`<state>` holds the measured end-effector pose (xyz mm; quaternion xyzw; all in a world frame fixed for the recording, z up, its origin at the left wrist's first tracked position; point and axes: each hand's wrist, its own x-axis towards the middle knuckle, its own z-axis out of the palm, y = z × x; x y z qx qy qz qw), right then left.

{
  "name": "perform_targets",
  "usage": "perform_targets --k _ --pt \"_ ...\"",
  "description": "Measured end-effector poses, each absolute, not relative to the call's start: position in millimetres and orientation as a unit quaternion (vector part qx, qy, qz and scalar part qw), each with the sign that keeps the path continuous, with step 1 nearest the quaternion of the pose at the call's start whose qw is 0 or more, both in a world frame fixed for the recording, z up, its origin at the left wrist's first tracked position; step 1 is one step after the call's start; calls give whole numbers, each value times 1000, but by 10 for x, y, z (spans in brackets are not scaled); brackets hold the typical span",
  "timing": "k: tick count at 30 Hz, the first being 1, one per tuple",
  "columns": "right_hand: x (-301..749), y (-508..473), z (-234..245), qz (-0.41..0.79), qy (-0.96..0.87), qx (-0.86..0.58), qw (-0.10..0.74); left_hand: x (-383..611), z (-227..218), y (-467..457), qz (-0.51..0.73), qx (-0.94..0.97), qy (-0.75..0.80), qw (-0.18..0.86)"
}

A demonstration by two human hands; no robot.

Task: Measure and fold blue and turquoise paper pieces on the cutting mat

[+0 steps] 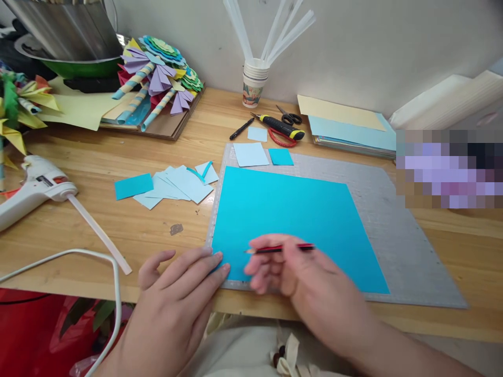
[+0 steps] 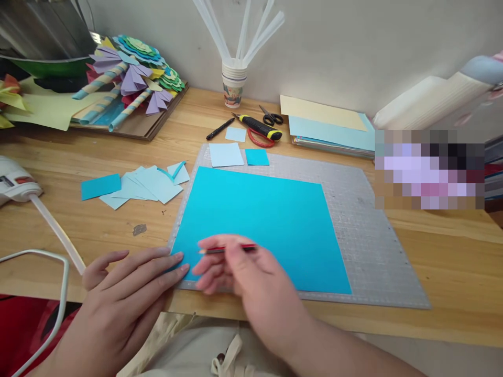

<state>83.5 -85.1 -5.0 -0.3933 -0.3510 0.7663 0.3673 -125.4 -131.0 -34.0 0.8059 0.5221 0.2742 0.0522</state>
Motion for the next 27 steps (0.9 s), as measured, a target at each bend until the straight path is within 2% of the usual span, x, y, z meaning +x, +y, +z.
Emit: perform_targets --k 2,4,6,9,14,19,27 --pt "666 -857 -143 805 -325 -359 341 -1297 -335 -1296 266 815 512 49" --pt "629 -874 -203 788 -357 -360 350 -1317 -337 -1295 266 815 513 50" --pt "692 -896 -218 729 -429 -408 342 -1319 -345 -1301 268 812 516 52" --pt "831 -924 -182 618 -558 -474 287 -1312 -364 -1306 272 810 517 56" --pt "867 -935 -150 501 -705 -457 209 -1313 -394 -1305 277 807 518 66" --pt "810 -930 -159 442 -758 -435 200 -1315 -394 -1312 278 805 519 67" --pt "805 -946 -185 415 -780 -427 192 -1301 -397 -1316 290 791 536 63"
